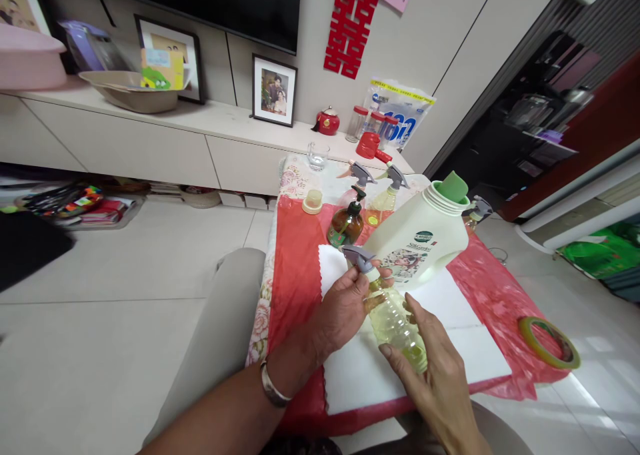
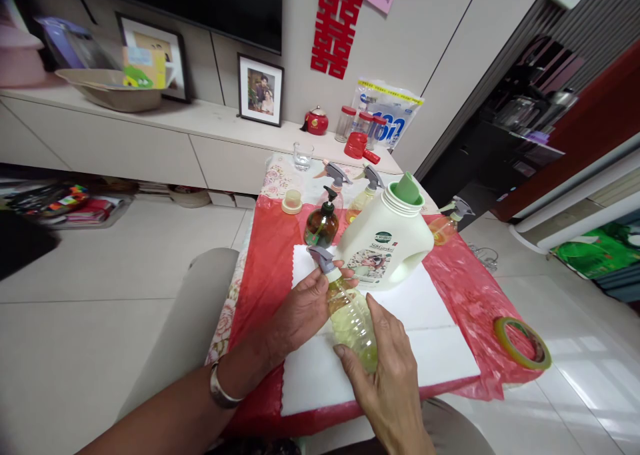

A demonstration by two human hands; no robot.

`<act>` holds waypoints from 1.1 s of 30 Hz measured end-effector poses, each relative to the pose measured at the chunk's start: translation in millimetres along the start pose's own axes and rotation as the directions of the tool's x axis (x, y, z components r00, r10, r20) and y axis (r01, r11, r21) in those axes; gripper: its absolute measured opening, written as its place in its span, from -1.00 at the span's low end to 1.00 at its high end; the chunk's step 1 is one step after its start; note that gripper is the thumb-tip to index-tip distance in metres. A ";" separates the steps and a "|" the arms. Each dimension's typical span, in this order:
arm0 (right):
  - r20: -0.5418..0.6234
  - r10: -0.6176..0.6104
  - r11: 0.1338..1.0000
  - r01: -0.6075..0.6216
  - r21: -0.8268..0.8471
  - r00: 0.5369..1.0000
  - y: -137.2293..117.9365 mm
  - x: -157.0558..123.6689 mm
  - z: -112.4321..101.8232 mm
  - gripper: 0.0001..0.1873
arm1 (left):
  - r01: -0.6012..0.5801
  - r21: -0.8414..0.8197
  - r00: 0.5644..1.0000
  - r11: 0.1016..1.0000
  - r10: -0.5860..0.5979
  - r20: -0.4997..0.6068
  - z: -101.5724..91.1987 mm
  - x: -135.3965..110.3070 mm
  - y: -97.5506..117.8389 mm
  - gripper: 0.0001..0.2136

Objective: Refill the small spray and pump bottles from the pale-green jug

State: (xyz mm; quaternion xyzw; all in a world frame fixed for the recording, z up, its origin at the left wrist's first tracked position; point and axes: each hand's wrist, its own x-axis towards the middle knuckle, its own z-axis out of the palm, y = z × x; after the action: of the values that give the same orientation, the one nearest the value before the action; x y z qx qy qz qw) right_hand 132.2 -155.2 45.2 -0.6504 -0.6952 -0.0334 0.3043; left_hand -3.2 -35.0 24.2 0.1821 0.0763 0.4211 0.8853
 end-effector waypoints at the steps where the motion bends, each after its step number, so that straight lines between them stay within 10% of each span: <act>1: -0.001 0.006 1.000 -0.006 0.011 1.000 0.4 -0.5 -0.1 -0.29 | 0.002 0.000 1.000 1.000 -0.002 -0.002 -0.1 -0.2 0.1 -0.74; 7: 0.096 0.241 0.910 -0.259 0.323 0.966 12.2 -7.8 4.2 -0.33 | 0.024 -0.033 0.998 0.999 -0.022 0.059 -1.3 -1.0 -0.3 -0.73; 14: 0.327 0.494 0.314 -0.517 0.797 0.805 3.8 2.3 25.0 -0.29 | 0.030 -0.096 0.995 0.995 -0.020 0.099 1.9 -3.1 -2.0 -0.67; 19: 0.009 0.548 0.554 -0.372 0.745 0.836 -6.7 -6.1 36.7 -0.33 | -0.058 -0.144 0.998 0.988 0.061 0.015 -1.0 1.9 -0.3 -0.76; 23: -0.230 0.271 0.926 -0.188 0.327 0.935 -10.4 -18.9 38.9 -0.23 | -0.126 -0.146 0.988 0.981 0.110 -0.110 -2.5 5.6 5.0 -0.88; 27: -0.256 0.116 0.992 -0.097 0.085 0.960 -12.2 -23.4 35.6 -0.16 | -0.083 -0.140 0.995 0.987 0.074 -0.066 -0.1 3.2 7.7 -0.81; 29: -0.149 0.344 0.887 -0.268 0.377 0.927 -13.2 -23.4 34.0 -0.16 | -0.061 -0.128 0.998 0.990 0.057 -0.036 1.0 1.3 7.6 -0.76; 33: 0.422 0.567 0.155 -0.595 0.788 0.708 -11.5 -21.8 33.8 -0.15 | -0.035 -0.128 0.999 0.991 0.038 0.019 -0.4 0.7 5.8 -0.72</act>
State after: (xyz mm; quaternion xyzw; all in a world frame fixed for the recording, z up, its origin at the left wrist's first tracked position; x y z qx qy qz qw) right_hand 108.1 -161.3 11.6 -0.6005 -0.3015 0.4651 0.5764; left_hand -7.1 -31.0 26.0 0.1308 0.0361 0.4393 0.8880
